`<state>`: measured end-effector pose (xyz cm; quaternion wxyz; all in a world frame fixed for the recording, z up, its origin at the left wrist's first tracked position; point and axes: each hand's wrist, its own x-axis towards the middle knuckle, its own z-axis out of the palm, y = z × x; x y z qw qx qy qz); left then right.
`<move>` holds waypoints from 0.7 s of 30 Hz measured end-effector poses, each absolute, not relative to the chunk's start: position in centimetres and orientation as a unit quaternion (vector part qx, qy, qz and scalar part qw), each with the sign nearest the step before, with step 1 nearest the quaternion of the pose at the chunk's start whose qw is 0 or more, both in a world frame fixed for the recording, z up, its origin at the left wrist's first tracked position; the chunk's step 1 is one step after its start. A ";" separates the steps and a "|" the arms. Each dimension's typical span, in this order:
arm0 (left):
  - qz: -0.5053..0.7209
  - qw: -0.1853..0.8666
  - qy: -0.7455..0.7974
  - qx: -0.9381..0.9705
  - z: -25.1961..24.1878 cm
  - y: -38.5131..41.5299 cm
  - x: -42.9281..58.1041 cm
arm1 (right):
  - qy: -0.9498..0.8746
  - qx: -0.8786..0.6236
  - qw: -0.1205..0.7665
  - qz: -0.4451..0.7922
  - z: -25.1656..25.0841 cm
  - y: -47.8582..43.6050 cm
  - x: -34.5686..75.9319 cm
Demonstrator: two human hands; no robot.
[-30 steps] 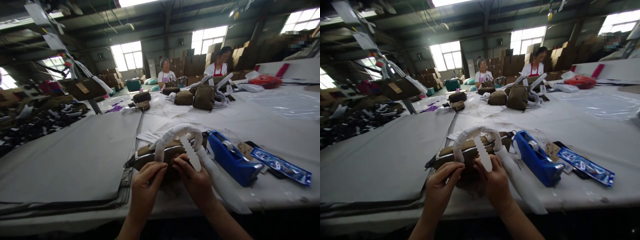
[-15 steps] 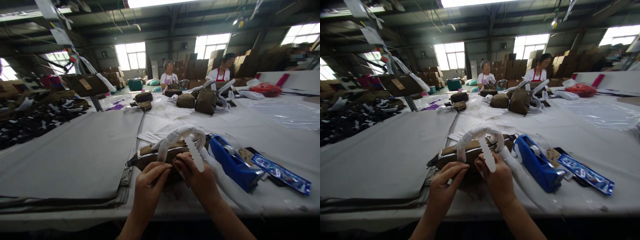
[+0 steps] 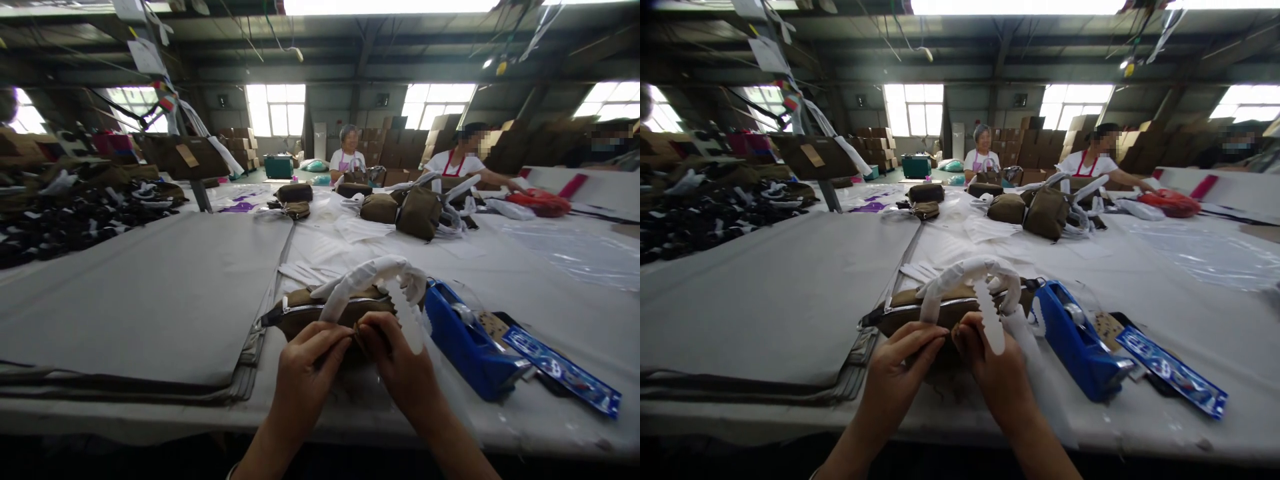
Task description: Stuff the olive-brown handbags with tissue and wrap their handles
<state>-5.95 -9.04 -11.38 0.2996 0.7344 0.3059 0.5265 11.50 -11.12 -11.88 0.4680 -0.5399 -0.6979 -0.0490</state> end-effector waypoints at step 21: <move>0.516 0.282 0.345 0.732 -11.2 -9.7 -6.0 | -0.587 -0.492 0.617 0.179 -12.2 -11.6 10.9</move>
